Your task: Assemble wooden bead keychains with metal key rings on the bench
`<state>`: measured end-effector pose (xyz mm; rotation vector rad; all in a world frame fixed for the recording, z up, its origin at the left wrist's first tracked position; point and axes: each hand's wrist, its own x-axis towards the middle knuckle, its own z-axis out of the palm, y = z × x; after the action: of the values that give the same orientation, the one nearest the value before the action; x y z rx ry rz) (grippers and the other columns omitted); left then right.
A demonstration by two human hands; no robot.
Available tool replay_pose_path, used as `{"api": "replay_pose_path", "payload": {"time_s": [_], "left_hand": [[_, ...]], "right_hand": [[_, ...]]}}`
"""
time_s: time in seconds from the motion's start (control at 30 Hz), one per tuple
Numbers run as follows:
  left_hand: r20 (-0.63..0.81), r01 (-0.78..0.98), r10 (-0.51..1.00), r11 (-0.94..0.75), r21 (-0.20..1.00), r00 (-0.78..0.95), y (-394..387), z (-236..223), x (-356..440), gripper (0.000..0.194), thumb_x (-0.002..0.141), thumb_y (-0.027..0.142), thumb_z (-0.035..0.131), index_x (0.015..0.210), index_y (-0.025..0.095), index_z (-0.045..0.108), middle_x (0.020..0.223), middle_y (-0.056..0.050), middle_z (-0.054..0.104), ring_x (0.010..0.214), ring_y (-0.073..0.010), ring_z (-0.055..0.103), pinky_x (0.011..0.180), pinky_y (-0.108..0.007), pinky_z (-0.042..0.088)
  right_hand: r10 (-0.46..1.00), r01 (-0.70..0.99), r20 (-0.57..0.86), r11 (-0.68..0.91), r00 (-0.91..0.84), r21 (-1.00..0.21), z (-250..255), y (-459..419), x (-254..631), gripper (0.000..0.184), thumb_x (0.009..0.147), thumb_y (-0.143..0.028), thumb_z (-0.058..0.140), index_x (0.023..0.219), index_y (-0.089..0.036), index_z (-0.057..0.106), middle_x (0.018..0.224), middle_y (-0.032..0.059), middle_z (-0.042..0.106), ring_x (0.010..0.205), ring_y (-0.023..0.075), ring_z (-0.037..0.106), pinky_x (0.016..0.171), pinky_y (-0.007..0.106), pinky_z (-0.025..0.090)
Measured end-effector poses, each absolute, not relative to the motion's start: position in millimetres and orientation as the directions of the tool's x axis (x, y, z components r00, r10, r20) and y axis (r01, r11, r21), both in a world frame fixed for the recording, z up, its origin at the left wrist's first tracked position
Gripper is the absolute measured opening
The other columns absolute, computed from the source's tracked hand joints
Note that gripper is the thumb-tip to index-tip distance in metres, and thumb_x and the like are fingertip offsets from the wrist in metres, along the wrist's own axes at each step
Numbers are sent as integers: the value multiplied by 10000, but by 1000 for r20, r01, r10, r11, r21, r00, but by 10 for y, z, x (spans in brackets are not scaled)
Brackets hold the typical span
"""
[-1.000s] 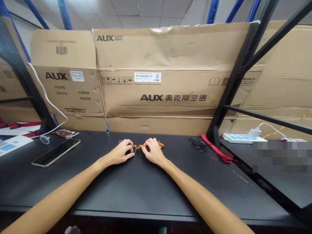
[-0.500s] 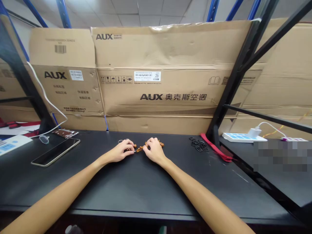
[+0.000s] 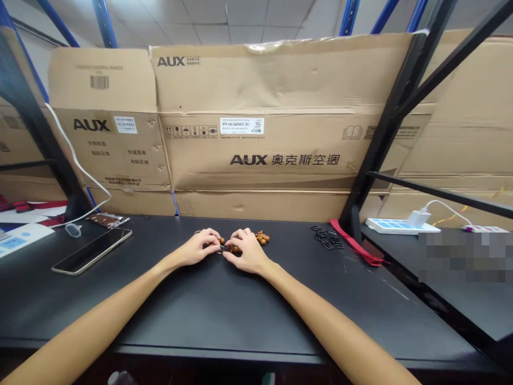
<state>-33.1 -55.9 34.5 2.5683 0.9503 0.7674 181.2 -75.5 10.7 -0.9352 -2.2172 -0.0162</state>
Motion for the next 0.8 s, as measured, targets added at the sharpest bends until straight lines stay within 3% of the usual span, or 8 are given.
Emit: {"api": "replay_pose_path", "payload": {"time_s": [0.3, 0.47, 0.67, 0.8], "left_hand": [[363, 468, 702, -692, 549, 613, -603, 386, -304, 210, 881, 349, 512, 819, 201, 648, 1044, -36, 587, 988, -167, 537, 906, -299, 428], [371, 465, 699, -697, 546, 612, -587, 369, -297, 210, 882, 332, 506, 802, 187, 636, 1039, -45, 591, 972, -165, 543, 850, -284, 451], [462, 547, 652, -757, 357, 601, -591, 332, -290, 170, 883, 294, 528, 808, 190, 638, 995, -32, 598, 942, -166, 545, 901, -322, 420], [531, 551, 521, -826, 118, 669, -620, 317, -266, 138, 908, 252, 505, 978, 197, 610, 937, -38, 599, 895, -169, 543, 826, -301, 430]], "right_hand": [[599, 639, 621, 744, -506, -197, 34, -695, 1810, 124, 877, -275, 558, 821, -223, 656, 1025, 61, 569, 943, 204, 456, 842, 385, 396], [582, 635, 620, 754, -526, -169, 44, -715, 1787, 111, 884, -245, 535, 820, -209, 618, 997, 57, 580, 924, 197, 457, 806, 359, 383], [569, 626, 614, 765, -547, -151, 82, -744, 1779, 117, 902, -231, 507, 820, -198, 582, 965, 52, 587, 917, 188, 454, 799, 341, 376], [553, 607, 613, 781, -565, -147, 87, -749, 1775, 128, 905, -227, 499, 813, -196, 582, 956, 56, 587, 911, 192, 452, 800, 353, 381]]}}
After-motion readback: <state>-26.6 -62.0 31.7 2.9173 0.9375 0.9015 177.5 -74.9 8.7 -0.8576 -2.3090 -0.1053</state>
